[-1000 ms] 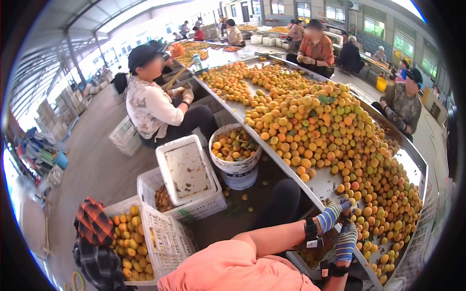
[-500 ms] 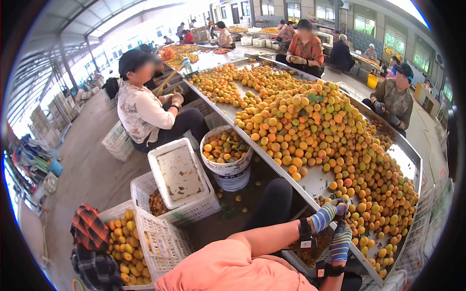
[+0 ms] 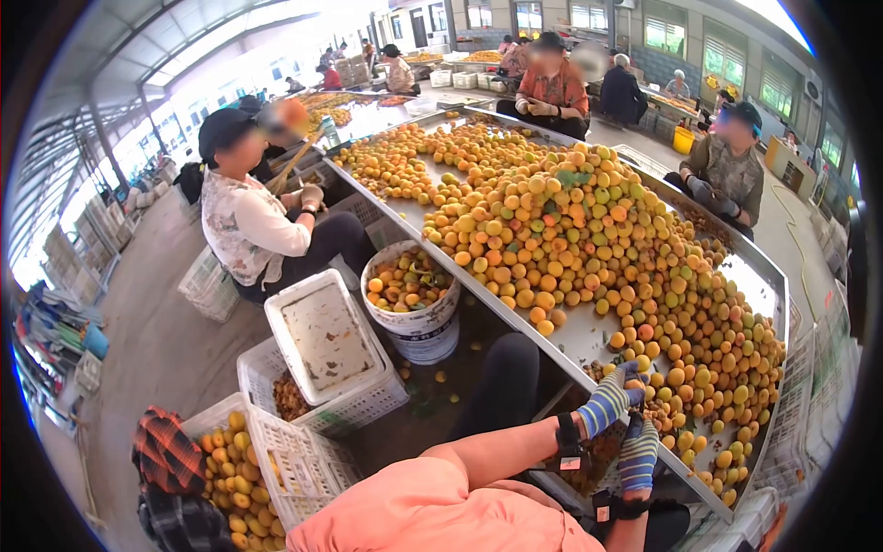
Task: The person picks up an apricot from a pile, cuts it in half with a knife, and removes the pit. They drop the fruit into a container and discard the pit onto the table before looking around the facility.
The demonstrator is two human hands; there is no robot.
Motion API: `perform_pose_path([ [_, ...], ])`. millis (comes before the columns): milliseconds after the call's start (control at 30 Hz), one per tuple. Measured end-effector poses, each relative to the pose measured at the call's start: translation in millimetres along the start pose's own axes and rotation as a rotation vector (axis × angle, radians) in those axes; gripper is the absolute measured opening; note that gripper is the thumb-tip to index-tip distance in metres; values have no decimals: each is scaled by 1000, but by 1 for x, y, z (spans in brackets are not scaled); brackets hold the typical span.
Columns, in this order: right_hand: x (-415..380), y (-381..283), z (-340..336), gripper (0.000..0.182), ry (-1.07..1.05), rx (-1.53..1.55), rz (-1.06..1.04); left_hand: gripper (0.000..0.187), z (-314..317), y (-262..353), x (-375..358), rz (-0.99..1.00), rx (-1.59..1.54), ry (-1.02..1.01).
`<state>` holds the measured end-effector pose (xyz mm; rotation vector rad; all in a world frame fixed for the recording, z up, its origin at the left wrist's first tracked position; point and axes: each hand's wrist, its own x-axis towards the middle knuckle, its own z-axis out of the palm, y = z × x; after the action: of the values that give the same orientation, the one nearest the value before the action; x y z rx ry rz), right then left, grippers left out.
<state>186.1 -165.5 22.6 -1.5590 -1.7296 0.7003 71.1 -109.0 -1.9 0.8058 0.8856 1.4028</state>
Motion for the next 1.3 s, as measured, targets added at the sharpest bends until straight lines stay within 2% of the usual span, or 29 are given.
perform_pose_path([
  [67, -3, -3, 0, 34, -5, -130, 40, 35, -12, -36, 23, -202, -159, 77],
  [100, -5, -9, 1, 34, -14, -208, 65, 29, -16, -43, 22, -249, -355, -13],
  [200, -4, 7, 9, 37, 8, -266, 6, 29, -9, -19, 1, -309, -395, 86],
  [233, -7, 8, 10, 37, 23, -236, -6, 38, -11, -19, 3, -278, -361, 27],
  [333, -10, 8, 10, 36, 21, -245, 22, 50, 2, 8, -9, -134, 65, 59],
  [367, -10, -1, 6, 35, 13, -233, 35, 60, 0, 6, -6, -102, 156, -57],
  [500, -8, -7, 1, 34, -14, -184, 34, 61, 8, -2, -3, 8, 232, -7],
  [600, -8, 0, 4, 34, -42, -122, 21, 52, 4, -27, 7, 55, 116, 0],
  [667, -8, 1, 6, 34, -74, -89, 16, 45, -5, -72, 33, -25, 146, 65],
  [700, -8, 1, 8, 34, -92, -73, 13, 41, -3, -67, 34, -64, 162, 96],
  [800, -6, 6, 14, 34, -137, 15, 15, 43, -9, -42, 12, -262, -355, 103],
  [833, -6, 10, 14, 34, -143, 61, 34, 32, -9, -31, 9, -315, -393, 153],
  [933, -10, 38, 3, 34, -93, 288, 211, 17, -30, -31, 27, -213, -515, 94],
  [967, -8, 49, -2, 35, -49, 343, 269, 8, -33, -28, 29, -226, -520, 105],
  [1000, -6, 58, -6, 35, 1, 361, 296, 9, -32, -15, 26, -205, -432, 93],
  [1067, 7, 71, -9, 27, 149, 218, 77, 13, -32, -33, 34, -300, -429, -30],
  [1100, 10, 62, -10, 22, 199, 209, -27, 8, -18, -22, 19, -319, -455, -59],
  [1167, 18, 53, -15, 23, 66, 289, -29, 15, -9, -23, 15, -413, -322, -210],
  [1200, 23, 47, -18, 26, 2, 327, -32, 20, 3, -3, 4, -436, -207, -266],
  [1233, 22, 25, -25, 29, -96, 439, -85, 30, 7, -4, 9, -452, -206, -391],
  [1300, 33, 51, -29, 27, -89, 317, 19, 46, 9, -2, 9, -440, -304, -566],
])
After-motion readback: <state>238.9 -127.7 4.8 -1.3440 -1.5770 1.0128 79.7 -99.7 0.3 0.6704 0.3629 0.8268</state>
